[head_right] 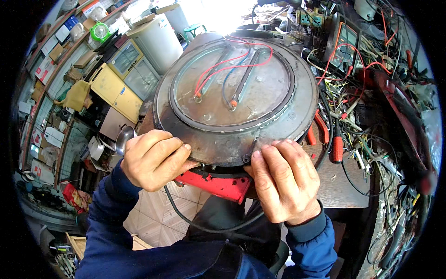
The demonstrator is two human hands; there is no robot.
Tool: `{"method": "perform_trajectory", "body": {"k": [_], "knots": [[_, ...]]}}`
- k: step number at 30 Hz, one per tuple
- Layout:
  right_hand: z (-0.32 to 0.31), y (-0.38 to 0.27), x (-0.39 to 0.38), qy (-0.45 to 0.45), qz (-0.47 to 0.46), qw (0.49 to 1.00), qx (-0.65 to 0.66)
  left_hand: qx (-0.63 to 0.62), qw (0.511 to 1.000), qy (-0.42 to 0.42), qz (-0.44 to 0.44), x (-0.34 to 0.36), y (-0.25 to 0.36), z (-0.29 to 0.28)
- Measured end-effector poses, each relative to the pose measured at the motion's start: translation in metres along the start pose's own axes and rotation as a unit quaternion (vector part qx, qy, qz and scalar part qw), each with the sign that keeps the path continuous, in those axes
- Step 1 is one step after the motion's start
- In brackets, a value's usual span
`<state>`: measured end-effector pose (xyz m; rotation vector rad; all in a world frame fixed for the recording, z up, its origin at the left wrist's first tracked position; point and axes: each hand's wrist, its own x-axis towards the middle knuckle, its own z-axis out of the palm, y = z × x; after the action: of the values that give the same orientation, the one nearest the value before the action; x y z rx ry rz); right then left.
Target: The person is seated in a cluttered workshop, working on a red handheld electronic device with a circular metal top. They repeatedly open the casing to access the internal wiring, manipulate the wires with their fingers, and close the casing. The person also flips the device over to inspect the bottom and sides.
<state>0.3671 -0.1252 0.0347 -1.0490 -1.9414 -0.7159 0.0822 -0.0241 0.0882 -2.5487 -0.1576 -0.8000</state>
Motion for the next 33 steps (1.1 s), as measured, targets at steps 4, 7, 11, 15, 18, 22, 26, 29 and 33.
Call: {"method": "perform_trajectory", "body": {"k": [4,7,11,15,18,22,26,29,33], "knots": [[-0.006,-0.025,-0.008,0.041,0.019,0.999,-0.027,0.017,0.999,0.016,-0.03,0.001,0.005,-0.001],[-0.012,-0.036,-0.006,-0.014,0.05,0.997,0.048,0.03,0.998,0.034,-0.051,0.003,0.006,-0.002],[-0.02,-0.035,0.02,-0.076,0.001,0.995,0.058,0.034,0.993,0.085,-0.075,0.009,0.003,0.003],[-0.024,-0.037,0.037,-0.071,-0.058,0.996,-0.004,0.039,0.989,0.123,-0.076,0.015,0.008,0.01],[-0.018,-0.039,0.046,-0.106,-0.091,0.99,-0.027,0.04,0.984,0.151,-0.081,0.017,0.007,0.016],[-0.016,-0.043,0.049,-0.127,-0.1,0.986,-0.049,0.043,0.983,0.16,-0.077,0.018,0.007,0.018],[-0.015,-0.047,0.049,-0.134,-0.099,0.982,-0.086,0.037,0.983,0.162,-0.077,0.017,0.007,0.018],[-0.016,-0.047,0.05,-0.141,-0.1,0.981,-0.088,0.038,0.983,0.162,-0.075,0.015,0.007,0.018],[-0.015,-0.044,0.049,-0.136,-0.115,0.979,-0.102,0.035,0.982,0.169,-0.076,0.016,0.008,0.02]]}}
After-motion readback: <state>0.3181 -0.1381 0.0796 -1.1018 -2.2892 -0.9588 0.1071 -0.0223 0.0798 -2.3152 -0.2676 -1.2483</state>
